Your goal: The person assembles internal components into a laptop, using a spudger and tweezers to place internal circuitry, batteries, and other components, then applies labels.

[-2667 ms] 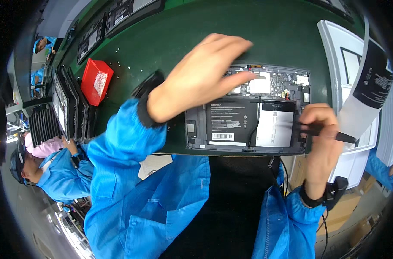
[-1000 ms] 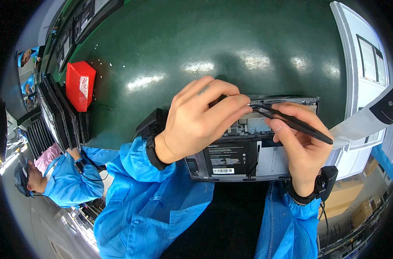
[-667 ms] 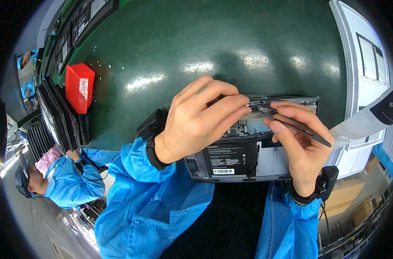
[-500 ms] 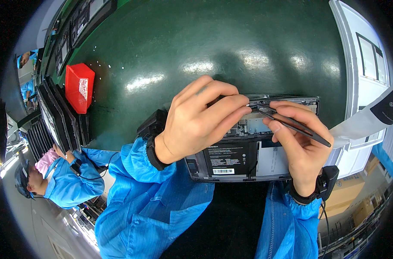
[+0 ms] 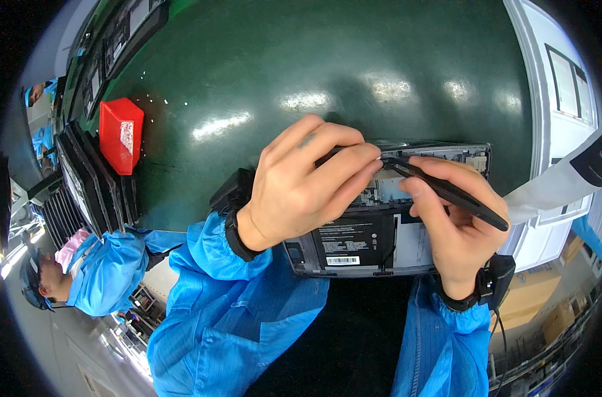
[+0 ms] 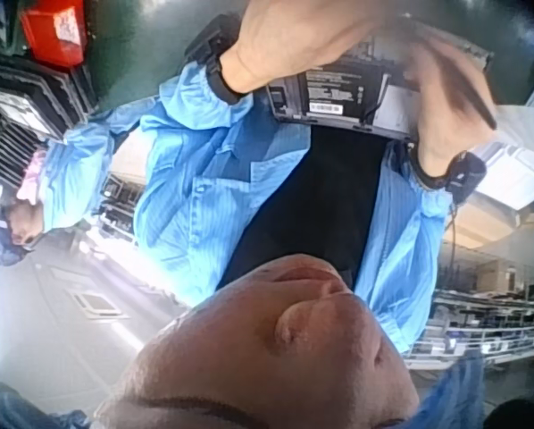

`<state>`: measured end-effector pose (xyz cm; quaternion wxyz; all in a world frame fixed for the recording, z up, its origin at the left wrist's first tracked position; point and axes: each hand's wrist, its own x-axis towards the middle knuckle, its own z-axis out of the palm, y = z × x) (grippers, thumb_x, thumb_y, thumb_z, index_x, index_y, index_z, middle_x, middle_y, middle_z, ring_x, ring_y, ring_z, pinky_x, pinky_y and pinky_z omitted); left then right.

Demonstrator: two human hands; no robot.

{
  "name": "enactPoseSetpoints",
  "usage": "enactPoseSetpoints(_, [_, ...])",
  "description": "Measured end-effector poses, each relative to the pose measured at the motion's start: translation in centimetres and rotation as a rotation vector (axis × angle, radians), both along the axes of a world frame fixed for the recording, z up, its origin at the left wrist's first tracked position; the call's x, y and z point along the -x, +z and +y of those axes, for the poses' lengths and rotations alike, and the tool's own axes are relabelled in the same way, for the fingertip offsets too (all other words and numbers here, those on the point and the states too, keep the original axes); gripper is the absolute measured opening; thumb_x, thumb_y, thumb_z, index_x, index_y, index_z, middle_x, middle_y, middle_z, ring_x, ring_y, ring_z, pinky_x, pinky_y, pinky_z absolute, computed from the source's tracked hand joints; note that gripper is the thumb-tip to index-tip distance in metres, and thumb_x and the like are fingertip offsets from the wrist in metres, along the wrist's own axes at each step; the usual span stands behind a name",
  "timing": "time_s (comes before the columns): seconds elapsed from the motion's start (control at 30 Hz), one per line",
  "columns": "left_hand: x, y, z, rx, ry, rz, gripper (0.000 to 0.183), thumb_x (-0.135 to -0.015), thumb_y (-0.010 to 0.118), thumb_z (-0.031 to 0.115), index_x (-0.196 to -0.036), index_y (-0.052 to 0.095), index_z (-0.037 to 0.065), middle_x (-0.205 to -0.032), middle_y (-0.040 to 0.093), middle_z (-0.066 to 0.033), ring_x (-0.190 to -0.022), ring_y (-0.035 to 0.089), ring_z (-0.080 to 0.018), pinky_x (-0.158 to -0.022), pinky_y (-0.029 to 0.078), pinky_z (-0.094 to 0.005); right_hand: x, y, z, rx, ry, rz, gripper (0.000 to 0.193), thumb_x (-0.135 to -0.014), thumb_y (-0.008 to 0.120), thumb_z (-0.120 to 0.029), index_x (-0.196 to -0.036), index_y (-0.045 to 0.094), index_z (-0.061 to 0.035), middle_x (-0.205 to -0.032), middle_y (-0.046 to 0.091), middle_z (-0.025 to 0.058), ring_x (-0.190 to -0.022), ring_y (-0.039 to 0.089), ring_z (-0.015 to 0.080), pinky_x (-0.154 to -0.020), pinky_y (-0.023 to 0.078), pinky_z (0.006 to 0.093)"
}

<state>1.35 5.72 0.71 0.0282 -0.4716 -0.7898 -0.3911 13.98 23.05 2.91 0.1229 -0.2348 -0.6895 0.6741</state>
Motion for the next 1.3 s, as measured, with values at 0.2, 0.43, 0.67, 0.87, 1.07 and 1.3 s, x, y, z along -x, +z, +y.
enactPoseSetpoints(0.2, [-0.7, -0.4, 0.5, 0.014, 0.000, 0.111, 0.026, -0.069, 0.083, 0.005, -0.092, 0.074, 0.005, -0.091, 0.068, -0.0038, -0.074, 0.060, -0.0216, -0.062, 0.052, -0.0318, 0.0, -0.4, 0.2, -0.075, 0.022, -0.027, 0.023, -0.084, 0.075, 0.010, -0.106, 0.071, 0.0091, -0.103, 0.073, 0.0195, -0.084, 0.072, 0.0174, -0.069, 0.059, 0.0237])
enactPoseSetpoints(0.43, [-1.1, -0.5, 0.7, 0.005, 0.010, 0.163, 0.027, -0.066, 0.084, 0.005, -0.092, 0.075, 0.005, -0.091, 0.069, -0.0033, -0.074, 0.061, -0.0209, -0.062, 0.052, -0.0310, -0.1, -0.3, 0.5, -0.107, 0.025, -0.036, 0.022, -0.084, 0.076, 0.008, -0.105, 0.072, 0.0082, -0.101, 0.074, 0.0176, -0.082, 0.072, 0.0167, -0.070, 0.058, 0.0234])
enactPoseSetpoints(0.67, [-1.0, -0.6, 0.5, 0.026, -0.001, 0.148, 0.028, -0.065, 0.084, 0.004, -0.092, 0.075, 0.004, -0.091, 0.069, -0.0033, -0.074, 0.061, -0.0214, -0.063, 0.052, -0.0315, 0.1, -0.4, 0.4, -0.106, 0.062, -0.025, 0.018, -0.085, 0.074, 0.008, -0.103, 0.071, 0.0088, -0.101, 0.073, 0.0183, -0.084, 0.074, 0.0204, -0.071, 0.059, 0.0257])
enactPoseSetpoints(0.87, [-0.9, -0.3, 0.4, 0.047, -0.002, 0.144, 0.028, -0.066, 0.083, 0.004, -0.092, 0.074, 0.004, -0.092, 0.069, -0.0039, -0.075, 0.061, -0.0219, -0.064, 0.053, -0.0318, 0.4, -0.3, 0.0, -0.103, 0.083, -0.010, 0.016, -0.086, 0.072, 0.009, -0.102, 0.071, 0.0092, -0.101, 0.073, 0.0191, -0.084, 0.074, 0.0219, -0.073, 0.060, 0.0272])
enactPoseSetpoints(1.07, [-0.6, -0.3, 0.1, -0.022, -0.013, 0.119, 0.029, -0.066, 0.084, 0.003, -0.094, 0.075, 0.004, -0.091, 0.070, -0.0038, -0.073, 0.062, -0.0216, -0.063, 0.053, -0.0309, 0.0, -0.4, 0.1, 0.031, 0.046, 0.022, 0.016, -0.087, 0.071, 0.010, -0.103, 0.070, 0.0084, -0.101, 0.073, 0.0203, -0.083, 0.074, 0.0210, -0.066, 0.057, 0.0240])
enactPoseSetpoints(1.3, [0.0, 0.3, -0.9, -0.011, -0.048, 0.168, 0.029, -0.065, 0.084, 0.001, -0.093, 0.075, 0.004, -0.091, 0.071, -0.0051, -0.072, 0.063, -0.0219, -0.063, 0.054, -0.0307, -0.4, -0.9, 0.0, 0.072, -0.043, 0.083, 0.020, -0.089, 0.070, 0.009, -0.108, 0.065, 0.0073, -0.106, 0.070, 0.0219, -0.079, 0.072, 0.0199, -0.060, 0.055, 0.0234])
